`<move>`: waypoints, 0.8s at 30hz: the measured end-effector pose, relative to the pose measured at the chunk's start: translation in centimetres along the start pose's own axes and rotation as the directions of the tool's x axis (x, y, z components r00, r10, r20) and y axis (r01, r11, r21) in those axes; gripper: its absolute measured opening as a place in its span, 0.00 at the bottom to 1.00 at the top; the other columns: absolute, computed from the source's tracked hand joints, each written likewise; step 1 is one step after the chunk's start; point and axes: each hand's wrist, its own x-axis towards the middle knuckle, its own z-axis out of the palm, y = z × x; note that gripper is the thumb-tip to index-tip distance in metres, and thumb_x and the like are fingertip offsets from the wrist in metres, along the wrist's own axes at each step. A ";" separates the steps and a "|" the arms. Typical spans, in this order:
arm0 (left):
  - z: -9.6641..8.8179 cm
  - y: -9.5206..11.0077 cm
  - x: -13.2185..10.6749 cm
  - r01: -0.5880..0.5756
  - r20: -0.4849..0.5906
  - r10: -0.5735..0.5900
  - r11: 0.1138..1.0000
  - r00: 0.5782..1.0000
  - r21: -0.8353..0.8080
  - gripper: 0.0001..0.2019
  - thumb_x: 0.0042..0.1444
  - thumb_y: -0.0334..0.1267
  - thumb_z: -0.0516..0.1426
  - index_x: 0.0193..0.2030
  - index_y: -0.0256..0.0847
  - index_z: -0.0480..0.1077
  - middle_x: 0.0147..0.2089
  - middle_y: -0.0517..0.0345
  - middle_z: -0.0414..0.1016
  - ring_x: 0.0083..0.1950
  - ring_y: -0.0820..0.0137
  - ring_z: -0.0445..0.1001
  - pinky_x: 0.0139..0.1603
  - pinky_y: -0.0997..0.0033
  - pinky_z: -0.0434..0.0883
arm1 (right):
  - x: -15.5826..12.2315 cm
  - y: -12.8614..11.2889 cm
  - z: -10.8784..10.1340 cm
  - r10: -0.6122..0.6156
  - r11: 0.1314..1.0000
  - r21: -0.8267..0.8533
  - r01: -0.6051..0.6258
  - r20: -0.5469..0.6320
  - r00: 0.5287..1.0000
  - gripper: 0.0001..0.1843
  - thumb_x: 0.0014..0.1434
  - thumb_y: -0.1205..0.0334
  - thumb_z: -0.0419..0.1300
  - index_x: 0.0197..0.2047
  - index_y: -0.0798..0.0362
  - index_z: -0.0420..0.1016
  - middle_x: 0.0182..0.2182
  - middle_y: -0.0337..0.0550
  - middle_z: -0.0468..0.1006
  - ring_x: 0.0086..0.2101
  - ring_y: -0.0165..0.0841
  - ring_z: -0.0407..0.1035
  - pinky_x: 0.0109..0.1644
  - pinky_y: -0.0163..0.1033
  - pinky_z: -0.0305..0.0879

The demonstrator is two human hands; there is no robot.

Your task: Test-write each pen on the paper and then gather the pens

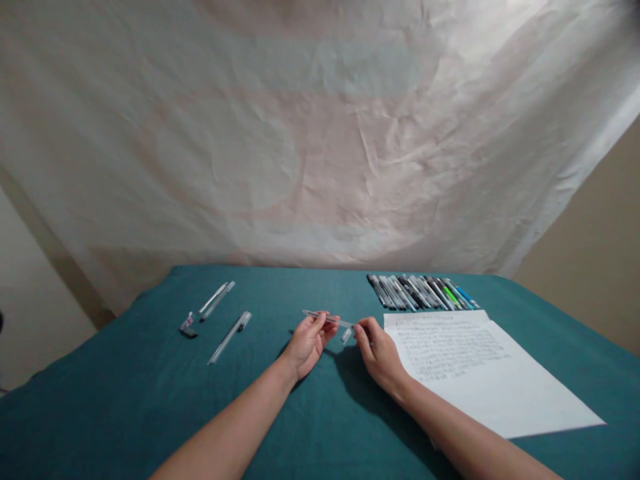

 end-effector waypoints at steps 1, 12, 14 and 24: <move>0.0 0.0 0.0 0.002 0.015 -0.003 1.000 1.000 0.004 0.02 0.55 0.30 0.53 0.35 0.33 0.65 0.36 0.50 0.75 0.33 0.76 0.74 0.38 0.79 0.71 | 0.0 0.1 0.0 0.002 1.000 -0.015 -0.002 0.008 1.000 0.15 0.60 0.54 0.43 0.30 0.52 0.64 0.22 0.38 0.68 0.23 0.29 0.63 0.28 0.32 0.57; -0.2 0.1 -0.1 -0.024 0.017 0.024 1.000 1.000 0.019 0.03 0.54 0.31 0.54 0.36 0.33 0.65 0.37 0.50 0.74 0.34 0.77 0.73 0.39 0.79 0.71 | 0.2 -0.3 0.0 0.007 1.000 -0.005 -0.007 -0.004 1.000 0.14 0.60 0.54 0.43 0.31 0.51 0.63 0.23 0.37 0.68 0.25 0.30 0.64 0.30 0.32 0.57; 0.0 0.1 -0.2 -0.023 0.034 0.022 0.999 0.999 0.027 0.03 0.54 0.31 0.54 0.36 0.33 0.65 0.37 0.49 0.74 0.34 0.76 0.73 0.38 0.79 0.71 | 0.2 -0.1 0.1 0.008 0.999 -0.032 -0.008 0.004 1.000 0.17 0.61 0.54 0.42 0.27 0.52 0.62 0.21 0.37 0.67 0.24 0.29 0.63 0.30 0.32 0.56; 0.1 0.2 0.1 0.001 -0.026 -0.002 1.000 1.000 -0.027 0.02 0.54 0.28 0.53 0.35 0.32 0.65 0.36 0.49 0.74 0.33 0.77 0.73 0.37 0.80 0.71 | 0.0 -0.3 0.0 0.034 0.999 0.040 -0.035 0.008 0.999 0.13 0.60 0.53 0.44 0.34 0.52 0.64 0.24 0.37 0.68 0.24 0.29 0.64 0.29 0.32 0.56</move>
